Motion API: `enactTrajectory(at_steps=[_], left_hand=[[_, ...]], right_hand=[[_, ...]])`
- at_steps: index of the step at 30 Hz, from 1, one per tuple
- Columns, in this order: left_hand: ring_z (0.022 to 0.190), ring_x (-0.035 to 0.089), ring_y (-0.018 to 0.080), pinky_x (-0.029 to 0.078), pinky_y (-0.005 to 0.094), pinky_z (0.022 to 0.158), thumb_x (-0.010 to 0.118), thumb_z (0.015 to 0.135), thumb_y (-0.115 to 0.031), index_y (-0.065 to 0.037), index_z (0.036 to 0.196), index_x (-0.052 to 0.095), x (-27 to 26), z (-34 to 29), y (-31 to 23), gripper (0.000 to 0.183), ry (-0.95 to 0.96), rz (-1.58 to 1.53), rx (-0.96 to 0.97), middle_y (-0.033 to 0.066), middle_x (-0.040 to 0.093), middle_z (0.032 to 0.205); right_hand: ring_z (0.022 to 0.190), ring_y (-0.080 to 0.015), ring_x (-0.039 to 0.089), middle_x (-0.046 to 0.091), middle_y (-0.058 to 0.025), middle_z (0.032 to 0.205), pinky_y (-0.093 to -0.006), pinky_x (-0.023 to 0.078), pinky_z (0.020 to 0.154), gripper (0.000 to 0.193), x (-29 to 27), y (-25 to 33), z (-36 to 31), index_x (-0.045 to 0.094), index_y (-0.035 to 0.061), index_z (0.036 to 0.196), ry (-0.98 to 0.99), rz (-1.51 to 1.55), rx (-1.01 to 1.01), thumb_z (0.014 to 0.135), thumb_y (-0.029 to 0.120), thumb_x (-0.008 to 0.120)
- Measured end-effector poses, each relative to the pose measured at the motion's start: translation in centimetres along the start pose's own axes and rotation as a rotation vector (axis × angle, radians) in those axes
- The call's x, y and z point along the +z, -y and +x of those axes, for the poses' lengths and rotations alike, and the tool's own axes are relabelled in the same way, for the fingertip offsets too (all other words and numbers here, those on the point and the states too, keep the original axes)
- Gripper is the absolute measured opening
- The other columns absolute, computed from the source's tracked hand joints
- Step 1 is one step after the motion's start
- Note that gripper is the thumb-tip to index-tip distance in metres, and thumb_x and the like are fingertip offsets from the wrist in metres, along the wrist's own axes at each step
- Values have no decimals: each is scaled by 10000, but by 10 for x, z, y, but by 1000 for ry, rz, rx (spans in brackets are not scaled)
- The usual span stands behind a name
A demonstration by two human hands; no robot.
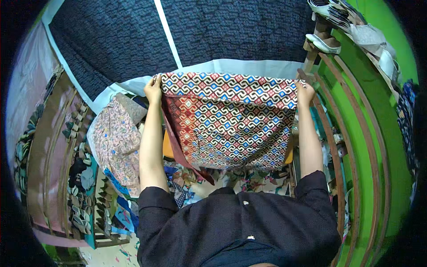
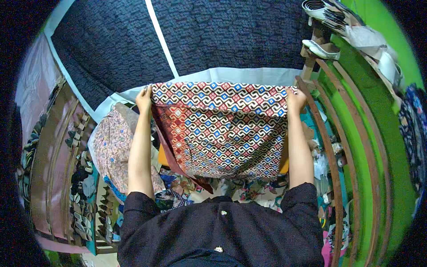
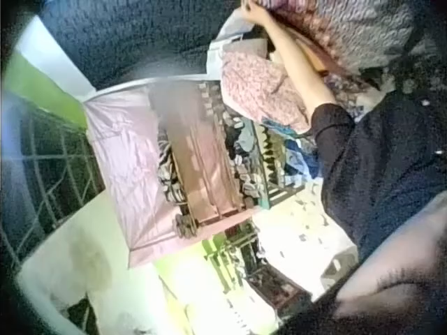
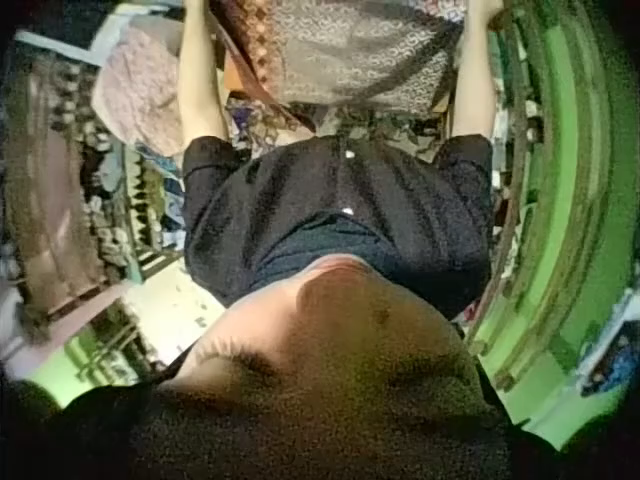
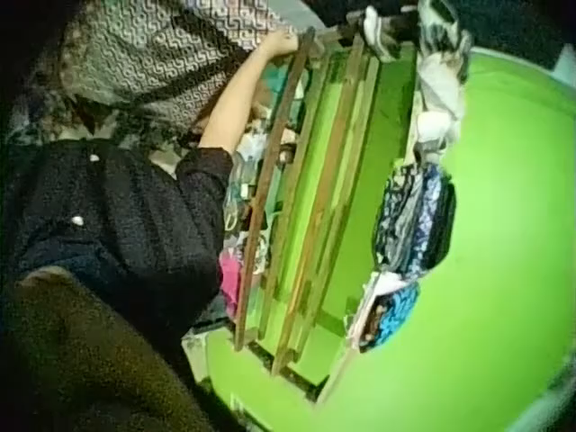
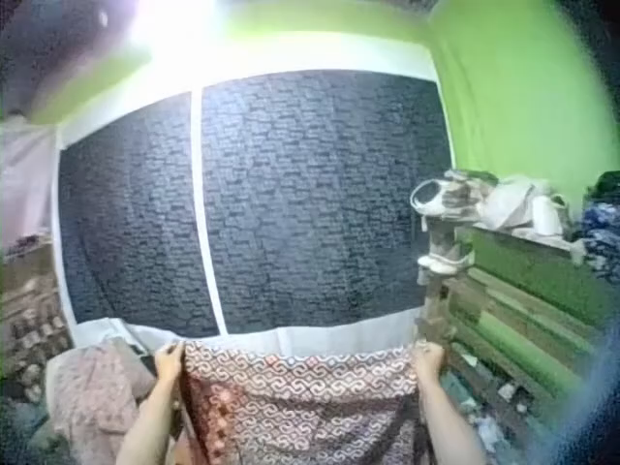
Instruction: Folding and organizing colorful patterned fabric pieces on a table and shelf.
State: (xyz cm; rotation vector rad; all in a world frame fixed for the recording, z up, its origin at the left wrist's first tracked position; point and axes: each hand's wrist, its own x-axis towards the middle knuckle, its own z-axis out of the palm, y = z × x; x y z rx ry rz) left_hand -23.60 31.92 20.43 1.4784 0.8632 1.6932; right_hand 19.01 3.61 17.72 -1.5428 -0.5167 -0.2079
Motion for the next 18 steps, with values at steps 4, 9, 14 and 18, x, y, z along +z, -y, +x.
enactTrajectory(at_steps=[4, 9, 14, 18], left_hand=[[578, 433, 70, 383, 263, 543, 637, 776, -235, 26, 754, 608, 13, 32, 98, 263, -31, 207, -41, 3, 547, 607], [538, 409, 85, 376, 298, 515, 637, 766, -251, 44, 720, 574, 53, 55, 201, 305, -32, 410, -106, 38, 522, 544], [559, 430, 75, 381, 263, 526, 647, 769, -238, 64, 741, 582, 79, 71, 283, 310, 34, 418, -281, 31, 546, 598], [539, 422, 86, 378, 257, 520, 644, 772, -218, 48, 781, 585, 92, 73, 319, 273, 32, 276, -366, 15, 514, 593]], right_hand=[[587, -146, 547, 621, -98, 636, -324, 415, 569, 195, 55, -54, 12, 630, -19, 709, 83, -72, -16, 669, 166, 673], [552, -237, 545, 610, -157, 641, -366, 410, 563, 229, 123, -115, 28, 615, -20, 704, 119, -283, 126, 672, 200, 668], [574, -143, 529, 614, -79, 639, -305, 410, 567, 173, 180, -191, 50, 633, -18, 689, 68, -172, 327, 668, 146, 681], [672, -178, 544, 620, -101, 747, -314, 417, 640, 233, 200, -241, 49, 615, -7, 815, 22, -195, 281, 681, 172, 679]])
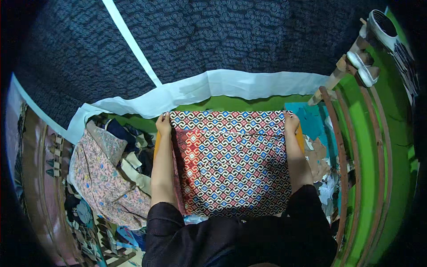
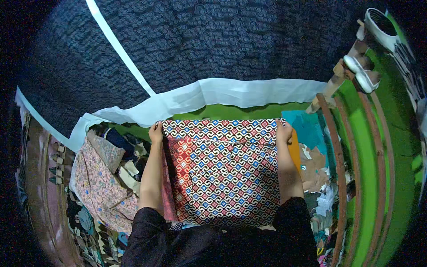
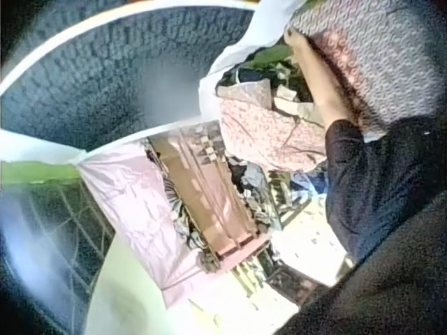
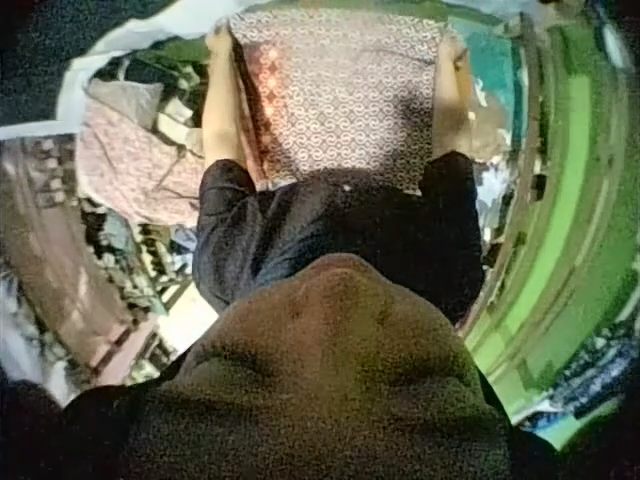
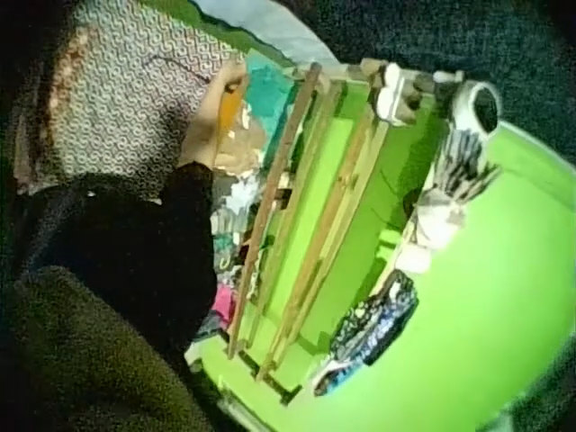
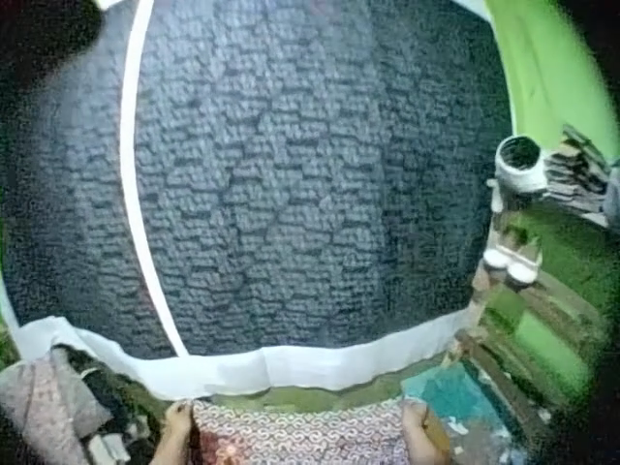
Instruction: Folding and organizing colorful patterned fabric pieces on a table and shelf.
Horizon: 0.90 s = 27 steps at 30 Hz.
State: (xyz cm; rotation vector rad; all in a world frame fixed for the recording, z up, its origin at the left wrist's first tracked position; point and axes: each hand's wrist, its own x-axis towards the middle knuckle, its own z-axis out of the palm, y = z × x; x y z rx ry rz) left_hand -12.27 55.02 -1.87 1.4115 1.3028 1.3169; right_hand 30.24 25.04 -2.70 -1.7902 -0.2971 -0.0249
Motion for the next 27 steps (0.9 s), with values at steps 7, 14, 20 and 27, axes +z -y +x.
enactTrajectory(at_steps=[7, 14, 20, 27], left_hand=[[889, 523, 304, 400, 400, 758, 679, 693, -334, -32, 993, 546, -7, -24, 8, 446, -178, 885, -60, 148, 555, 957], [1056, 430, 340, 322, 408, 892, 606, 754, -209, 0, 1135, 449, -62, -147, -17, 462, 41, 661, 339, 195, 480, 1109], [1037, 451, 305, 308, 421, 884, 646, 705, -220, -8, 1111, 463, -150, -262, -12, 493, 127, 611, 152, 146, 509, 1062], [859, 475, 316, 363, 396, 767, 704, 587, -217, -7, 942, 490, -211, -389, 44, 465, -125, 806, 127, 157, 498, 877]], right_hand=[[1223, -341, 276, 312, -184, 1317, -612, 177, 911, 558, 17, 24, -39, 419, 89, 1235, -233, -623, -129, 757, 302, 616], [1285, -292, 207, 248, -136, 1383, -628, 132, 949, 527, 13, 13, -118, 309, 204, 1332, 496, -887, -610, 847, 367, 435], [1309, -309, 153, 155, -140, 1423, -650, 85, 948, 546, 5, 4, -132, 263, 172, 1353, 717, -984, -460, 876, 405, 392], [1283, -340, 174, 264, -179, 1360, -557, 9, 998, 491, -38, 23, -233, 373, 85, 1281, 665, -618, -519, 843, 279, 483]])
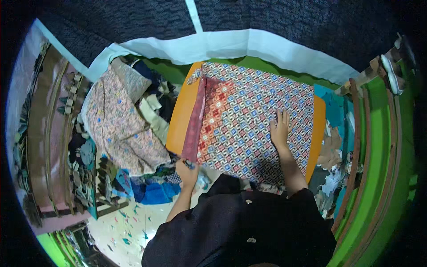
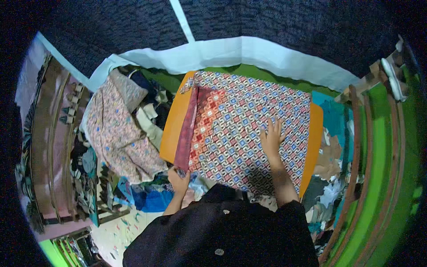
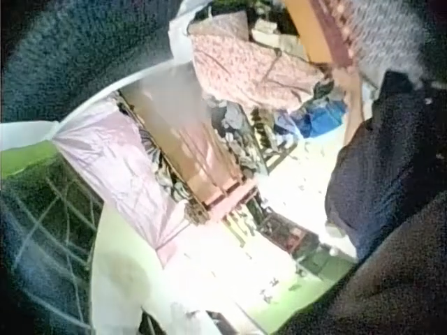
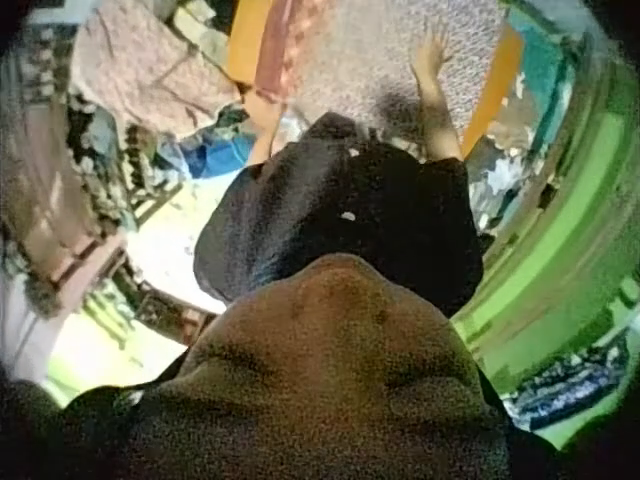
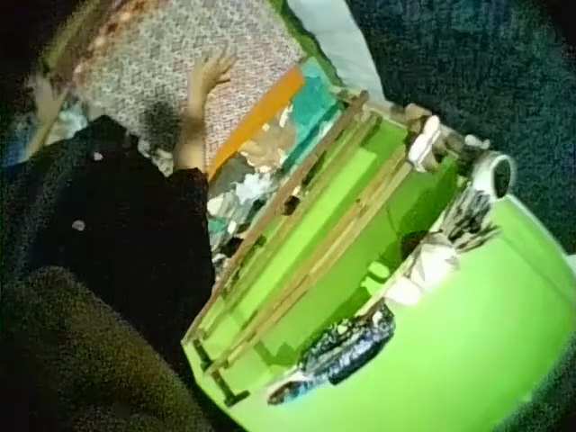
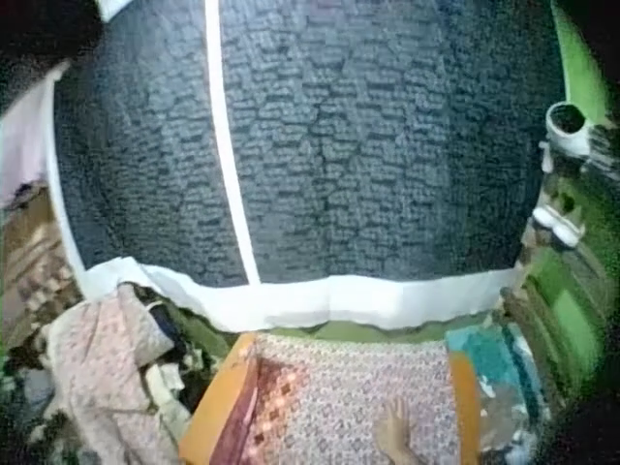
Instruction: Folding and organizing colorful patterned fabric pieces on a table and shelf.
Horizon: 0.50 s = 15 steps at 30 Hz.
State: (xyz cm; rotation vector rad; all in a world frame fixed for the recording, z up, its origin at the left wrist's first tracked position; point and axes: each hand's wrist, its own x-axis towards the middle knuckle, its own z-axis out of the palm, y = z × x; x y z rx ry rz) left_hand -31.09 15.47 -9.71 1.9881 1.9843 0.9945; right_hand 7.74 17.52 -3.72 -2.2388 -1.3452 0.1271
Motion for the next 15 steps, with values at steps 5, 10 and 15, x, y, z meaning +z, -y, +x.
enactTrajectory(at_steps=[5, 10, 15], left_hand=[[1148, 308, 393, 203, 410, 1009, 693, 556, -169, 94, 1245, 240, 36, -38, 29, 865, 85, -207, -153, 277, 332, 1218], [1074, 423, 357, 331, 387, 895, 705, 562, -156, 69, 1101, 364, 92, -34, 75, 676, -16, -268, -206, 266, 402, 1181], [895, 549, 347, 410, 400, 806, 663, 638, -269, 18, 1046, 486, 99, -17, 29, 529, 242, -308, -279, 213, 574, 971]], right_hand=[[1244, -368, 191, 290, -204, 1321, -512, 85, 984, 423, 9, 14, -99, 445, 87, 1208, -86, 119, -19, 831, 268, 506], [1209, -357, 231, 327, -193, 1278, -480, 126, 967, 358, -13, 28, -167, 480, 78, 1141, -50, 216, -51, 820, 232, 520], [1162, -313, 292, 385, -167, 1214, -443, 168, 941, 340, -28, 7, -202, 501, 86, 1115, -161, 160, -56, 802, 218, 532]])
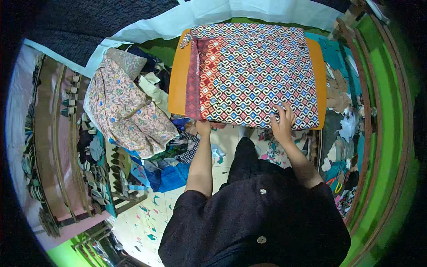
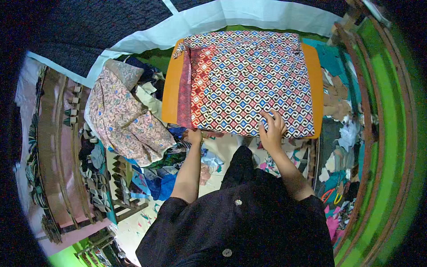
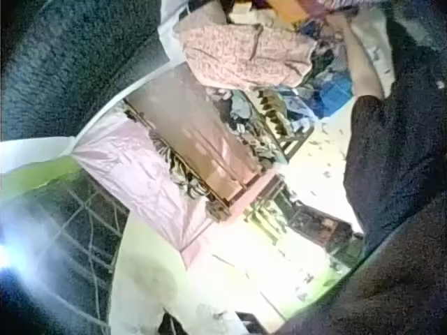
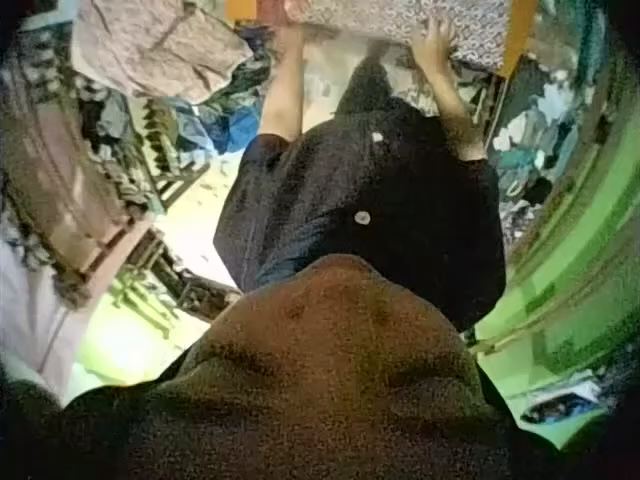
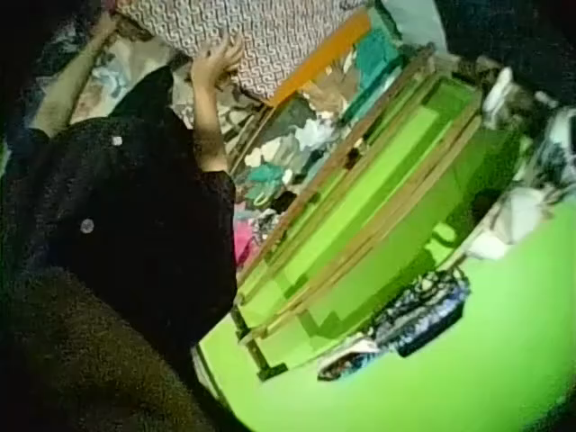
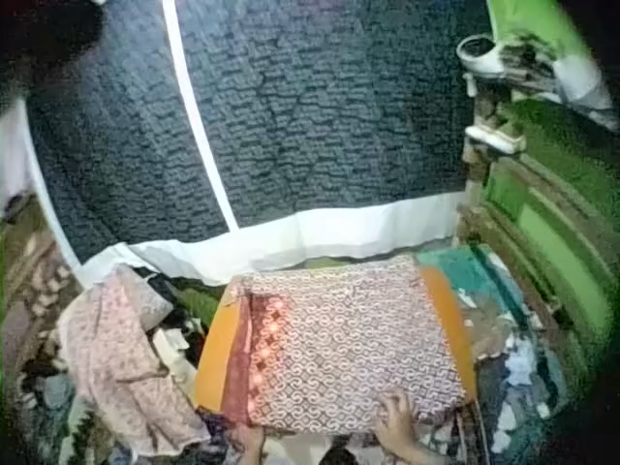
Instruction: Folding and organizing colorful patterned fabric pieces on a table and shelf.
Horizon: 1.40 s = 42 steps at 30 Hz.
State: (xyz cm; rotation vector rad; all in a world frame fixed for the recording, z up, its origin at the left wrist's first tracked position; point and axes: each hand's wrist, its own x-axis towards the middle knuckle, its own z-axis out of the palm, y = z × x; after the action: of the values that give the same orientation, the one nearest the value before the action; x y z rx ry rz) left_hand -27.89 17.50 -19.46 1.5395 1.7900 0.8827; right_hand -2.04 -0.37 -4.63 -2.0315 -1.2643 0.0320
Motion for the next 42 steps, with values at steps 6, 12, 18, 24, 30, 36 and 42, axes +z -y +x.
enactTrajectory(at_steps=[6, 12, 18, 24, 30, 36, 42], left_hand=[[658, 575, 310, 455, 372, 620, 599, 732, -115, 37, 893, 572, -31, -20, 68, 224, -339, -74, 151, 192, 595, 801], [600, 490, 79, 411, 238, 547, 517, 868, -198, 24, 888, 576, -84, -63, 2, 230, -130, -284, 11, 26, 540, 718], [639, 511, 78, 425, 248, 564, 463, 900, -255, -27, 833, 573, -153, -66, -75, 263, 326, -562, -151, 4, 544, 700], [945, 564, 255, 465, 384, 834, 396, 918, -290, -12, 1151, 469, -173, -65, -126, 370, 653, -1348, -385, 127, 557, 1086], [1035, 524, 286, 430, 419, 897, 392, 918, -287, -7, 1205, 422, -180, -63, -129, 402, 724, -1463, -403, 166, 506, 1169], [1034, 528, 287, 432, 402, 895, 423, 900, -185, 1, 1210, 416, -188, -59, -124, 362, 724, -1466, -400, 160, 502, 1184], [1011, 538, 242, 439, 389, 871, 447, 899, -231, -35, 1191, 439, -189, -45, -121, 352, 631, -1441, -464, 123, 539, 1135]], right_hand=[[1103, -298, 343, 431, -128, 1157, -425, 184, 921, 289, -7, 6, -27, 539, 92, 1048, 30, 36, -20, 782, 205, 543], [1054, -260, 398, 481, -90, 1098, -413, 199, 914, 253, 8, 8, -39, 566, 110, 997, 22, 82, -26, 760, 198, 558], [1071, -251, 425, 523, -76, 1051, -405, 262, 898, 376, 59, 51, -50, 534, 122, 1063, 415, 394, -92, 726, 265, 619], [1217, -283, 325, 318, -199, 1316, -337, 254, 1003, 895, 101, 110, -45, 199, -27, 1318, 1101, 1238, 222, 685, 352, 706], [1290, -299, 187, 192, -227, 1377, -353, 188, 1041, 1090, 145, 121, -59, 94, -24, 1354, 1167, 1097, 191, 558, 278, 774], [1180, -262, 374, 343, -176, 1299, -315, 342, 955, 854, 123, 129, -70, 151, -14, 1333, 1058, 1351, 560, 664, 46, 678], [1052, -198, 486, 578, -96, 1039, -324, 339, 949, 437, 91, 73, -50, 514, 8, 1105, 1522, 1329, 486, 712, 97, 685]])
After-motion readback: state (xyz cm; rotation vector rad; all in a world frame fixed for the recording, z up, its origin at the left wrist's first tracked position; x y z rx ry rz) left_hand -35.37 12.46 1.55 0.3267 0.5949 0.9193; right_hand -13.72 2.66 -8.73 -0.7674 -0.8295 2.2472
